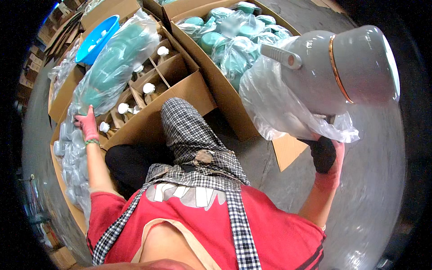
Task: The person assembles plastic pitchers by removing them from plastic bags, inserting internal components, and securing the lids. They handle both white and teal pitchers, placing the finished units into cardboard boxes.
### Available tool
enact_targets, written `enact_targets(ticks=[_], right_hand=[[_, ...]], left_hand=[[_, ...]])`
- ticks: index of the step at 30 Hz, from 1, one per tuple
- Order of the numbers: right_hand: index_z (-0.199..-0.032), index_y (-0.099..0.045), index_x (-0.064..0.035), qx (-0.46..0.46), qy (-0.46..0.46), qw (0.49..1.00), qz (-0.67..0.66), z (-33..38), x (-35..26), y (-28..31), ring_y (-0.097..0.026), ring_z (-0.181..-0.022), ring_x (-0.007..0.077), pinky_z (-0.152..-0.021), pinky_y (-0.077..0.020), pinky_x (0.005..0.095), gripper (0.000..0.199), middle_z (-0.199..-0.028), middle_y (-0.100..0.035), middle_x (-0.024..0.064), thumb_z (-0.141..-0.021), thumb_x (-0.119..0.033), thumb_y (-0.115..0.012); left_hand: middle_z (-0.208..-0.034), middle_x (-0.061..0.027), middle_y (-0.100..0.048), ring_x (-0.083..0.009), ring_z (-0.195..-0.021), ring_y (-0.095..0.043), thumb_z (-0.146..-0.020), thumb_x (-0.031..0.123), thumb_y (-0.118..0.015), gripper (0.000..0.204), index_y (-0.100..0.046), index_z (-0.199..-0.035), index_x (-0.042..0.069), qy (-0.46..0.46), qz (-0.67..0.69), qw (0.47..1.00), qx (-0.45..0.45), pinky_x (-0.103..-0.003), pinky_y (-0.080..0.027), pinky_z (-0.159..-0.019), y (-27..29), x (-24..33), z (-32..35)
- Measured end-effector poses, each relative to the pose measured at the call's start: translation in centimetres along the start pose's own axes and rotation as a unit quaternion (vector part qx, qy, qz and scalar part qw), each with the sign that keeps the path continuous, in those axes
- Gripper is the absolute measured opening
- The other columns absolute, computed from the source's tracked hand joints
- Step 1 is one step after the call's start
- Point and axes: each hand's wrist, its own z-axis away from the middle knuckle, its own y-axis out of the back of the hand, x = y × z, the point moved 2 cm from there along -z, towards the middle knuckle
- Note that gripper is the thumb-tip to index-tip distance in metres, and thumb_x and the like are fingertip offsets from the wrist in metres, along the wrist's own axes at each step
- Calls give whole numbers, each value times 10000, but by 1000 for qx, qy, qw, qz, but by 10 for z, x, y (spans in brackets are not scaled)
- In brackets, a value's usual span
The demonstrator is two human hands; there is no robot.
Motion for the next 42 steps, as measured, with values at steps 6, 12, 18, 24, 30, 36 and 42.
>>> enact_targets(ticks=[6,12,18,24,30,36,42], right_hand=[[-859,-567,14,-6,42,999,32,-16,10,-13,-519,-675,97,-547,-425,235,135,-741,-541,20,-754,-65,-533],[-1023,-506,-7,-75,37,996,-27,-22,9,-50,-534,-745,135,-599,-478,250,246,-929,-522,53,-787,-77,-518],[-1029,-459,-30,-5,-197,976,-89,-7,14,-91,-584,-659,169,-511,-475,267,312,-888,-519,60,-787,-189,-574],[-907,-497,-36,99,-127,933,-321,-57,65,-160,-531,-635,131,-529,-433,281,349,-751,-536,55,-794,-361,-554],[-1034,-445,33,-68,-112,963,234,-68,103,-152,-527,-781,214,-712,-420,323,412,-911,-534,160,-799,-291,-545],[-967,-521,-25,102,349,879,308,-17,13,-76,-497,-894,339,-780,-412,412,436,-956,-511,152,-617,-200,-713],[-749,-526,-15,-102,275,856,427,-75,19,-69,-480,-813,318,-720,-404,393,353,-872,-492,146,-584,-275,-699]], left_hand=[[-1021,-66,-555,-177,-895,-541,-872,390,-363,440,-512,-1077,30,-222,491,568,-622,-305,-406,-777,38,222,193],[-720,6,-556,-105,-618,-535,-774,460,-538,382,-552,-846,85,116,538,299,-780,-219,-439,-517,54,333,319],[-777,-50,-564,-160,-688,-552,-671,30,-586,201,-555,-867,-1,-200,588,345,-704,-251,-451,-675,66,395,299],[-848,-19,-553,-110,-787,-498,-696,-18,-539,190,-553,-882,15,-473,499,430,-586,-229,-416,-741,46,413,326],[-885,-24,-565,-97,-831,-507,-661,-87,-498,263,-558,-900,5,-377,497,487,-611,-211,-401,-781,15,387,347],[-862,-64,-579,-122,-795,-517,-650,-99,-474,250,-556,-864,-1,-444,485,512,-553,-227,-405,-761,-3,347,356],[-871,-75,-572,-157,-804,-526,-636,-80,-436,229,-546,-820,-1,-415,508,505,-561,-243,-404,-762,-3,339,371]])
